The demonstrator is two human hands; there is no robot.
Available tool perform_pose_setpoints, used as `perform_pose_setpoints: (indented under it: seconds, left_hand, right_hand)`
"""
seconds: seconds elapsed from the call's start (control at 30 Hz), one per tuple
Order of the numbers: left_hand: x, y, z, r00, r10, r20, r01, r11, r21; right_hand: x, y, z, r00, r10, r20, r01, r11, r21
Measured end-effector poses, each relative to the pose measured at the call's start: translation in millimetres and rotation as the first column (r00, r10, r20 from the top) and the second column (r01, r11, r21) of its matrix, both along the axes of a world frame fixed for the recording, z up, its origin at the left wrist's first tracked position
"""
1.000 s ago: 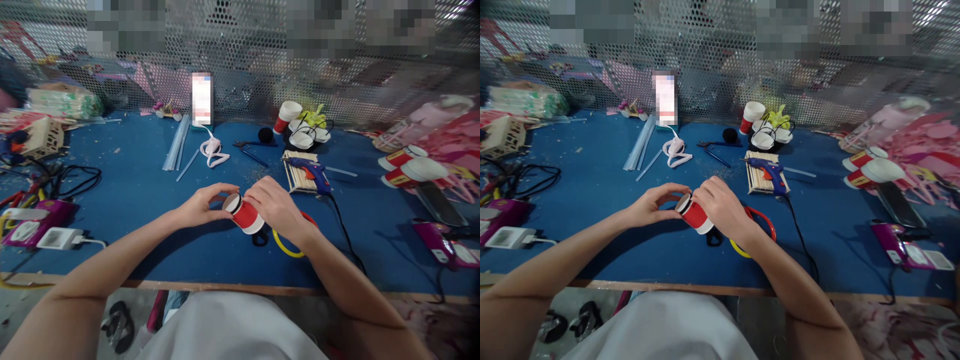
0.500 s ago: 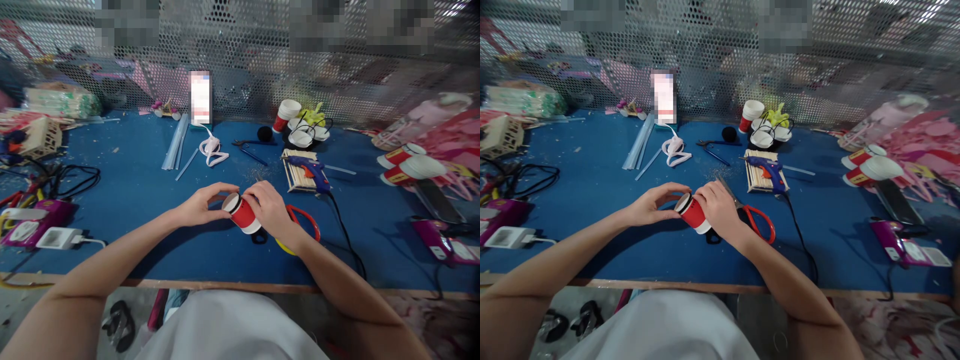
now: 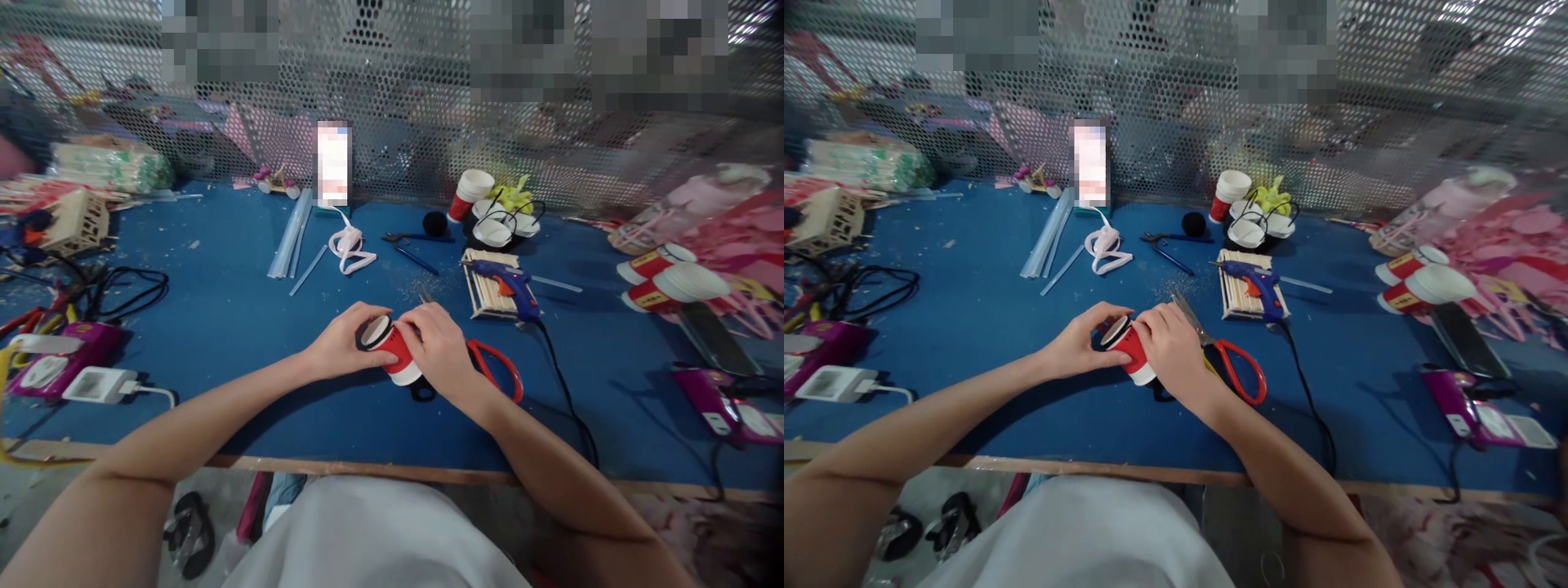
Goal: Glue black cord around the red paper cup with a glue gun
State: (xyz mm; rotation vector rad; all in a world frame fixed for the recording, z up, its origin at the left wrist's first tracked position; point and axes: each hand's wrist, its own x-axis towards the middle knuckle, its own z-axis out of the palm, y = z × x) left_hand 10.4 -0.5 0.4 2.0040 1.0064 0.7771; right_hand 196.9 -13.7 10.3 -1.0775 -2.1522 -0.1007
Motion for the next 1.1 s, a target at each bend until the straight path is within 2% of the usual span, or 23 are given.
perform_pose_setpoints:
  seconds: [0.1, 0.27, 0.47, 0.67, 0.77, 0.97, 1.1]
  left_hand:
    - [2, -1, 0.2, 1.000, 0.005, 0.024, -0.004, 0.998, -0.069]
    - [2, 0, -2.1, 0.987, -0.091, 0.134, 0.109, 0.985, -0.134]
    - [0, 2, -4.8, 0.961, -0.175, 0.214, 0.199, 0.975, -0.099]
    - [2, 2, -10.1, 0.960, -0.172, 0.221, 0.188, 0.981, -0.051]
    - [1, 1, -4.2, 0.970, -0.163, 0.179, 0.178, 0.982, -0.070]
    - [-1, 4, 17.9, 0.977, -0.153, 0.146, 0.194, 0.924, -0.329]
    - [-2, 7, 25.7, 0.980, -0.170, 0.100, 0.195, 0.910, -0.366]
  right_hand:
    - [0, -3, 1.4, 1.000, -0.012, 0.016, 0.012, 1.000, 0.000]
    - [3, -4, 5.6, 0.999, 0.008, 0.049, -0.008, 1.000, -0.014]
    - [6, -5, 8.3, 0.996, 0.042, 0.083, -0.040, 0.999, -0.030]
    - [7, -8, 1.1, 1.000, 0.023, -0.019, -0.023, 1.000, 0.009]
    - [6, -9, -0.7, 0.999, 0.020, -0.026, -0.019, 1.000, 0.018]
    - [3, -11, -0.7, 1.000, -0.006, 0.010, 0.006, 1.000, 0.003]
    - [2, -12, -0.3, 1.000, -0.018, 0.023, 0.018, 1.000, -0.003]
